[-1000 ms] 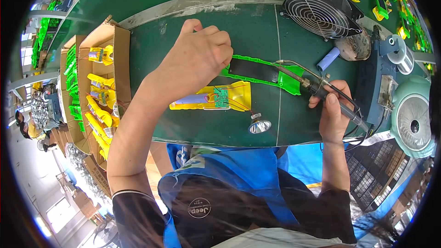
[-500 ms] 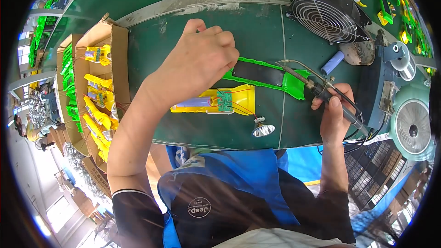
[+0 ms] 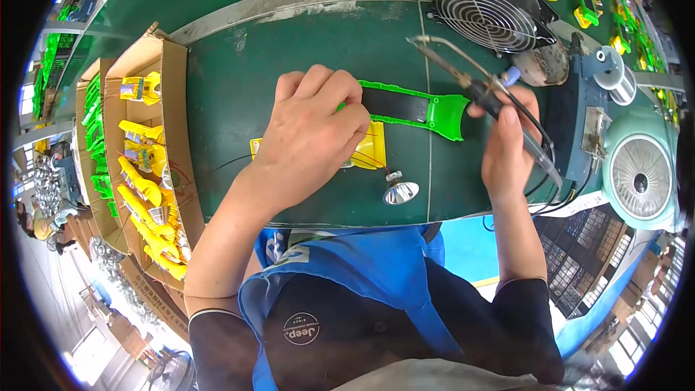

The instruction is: Soldering wires and circuit boards into plastic flashlight housings.

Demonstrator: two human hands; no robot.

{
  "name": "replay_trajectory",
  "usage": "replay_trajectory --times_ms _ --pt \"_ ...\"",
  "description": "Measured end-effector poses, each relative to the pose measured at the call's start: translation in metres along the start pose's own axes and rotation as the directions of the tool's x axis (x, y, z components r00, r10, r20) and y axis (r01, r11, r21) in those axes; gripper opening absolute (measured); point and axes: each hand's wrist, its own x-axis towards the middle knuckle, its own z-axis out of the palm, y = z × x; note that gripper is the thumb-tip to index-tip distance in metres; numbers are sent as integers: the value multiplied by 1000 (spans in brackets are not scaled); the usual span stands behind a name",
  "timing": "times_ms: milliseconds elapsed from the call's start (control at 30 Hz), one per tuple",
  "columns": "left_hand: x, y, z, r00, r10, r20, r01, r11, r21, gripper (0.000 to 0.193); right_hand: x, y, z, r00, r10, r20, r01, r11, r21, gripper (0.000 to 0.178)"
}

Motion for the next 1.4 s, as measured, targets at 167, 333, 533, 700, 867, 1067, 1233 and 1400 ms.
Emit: replay_trajectory --times_ms 167,333,533,700,867,1067,1233,1400 --pt "-5 23 19 993 57 -99 -71 988 -140 15 -6 9 30 994 109 -14 -107 989 104 31" --pt "-6 27 37 962 -78 -261 68 997 -49 14 -24 13 36 986 142 90 -159 961 225 29" --pt "3 28 32 987 -80 -140 96 989 115 10 -17 -3 -8 958 278 65 -284 905 317 30" --pt "19 29 22 990 -85 109 65 982 176 6 10 -20 -45 891 395 224 -389 918 -74 20" --pt "23 30 25 986 -113 120 93 982 167 1 21 -26 -40 848 441 294 -399 896 -193 17" --pt "23 28 27 985 -145 93 134 984 115 6 28 -26 -36 821 480 308 -413 873 -260 19" --pt "26 29 26 983 -146 109 132 983 124 6 28 -27 -36 817 477 325 -411 876 -252 19" --pt "26 32 26 983 -152 106 134 977 164 7 29 -32 -37 821 443 361 -326 882 -340 17"
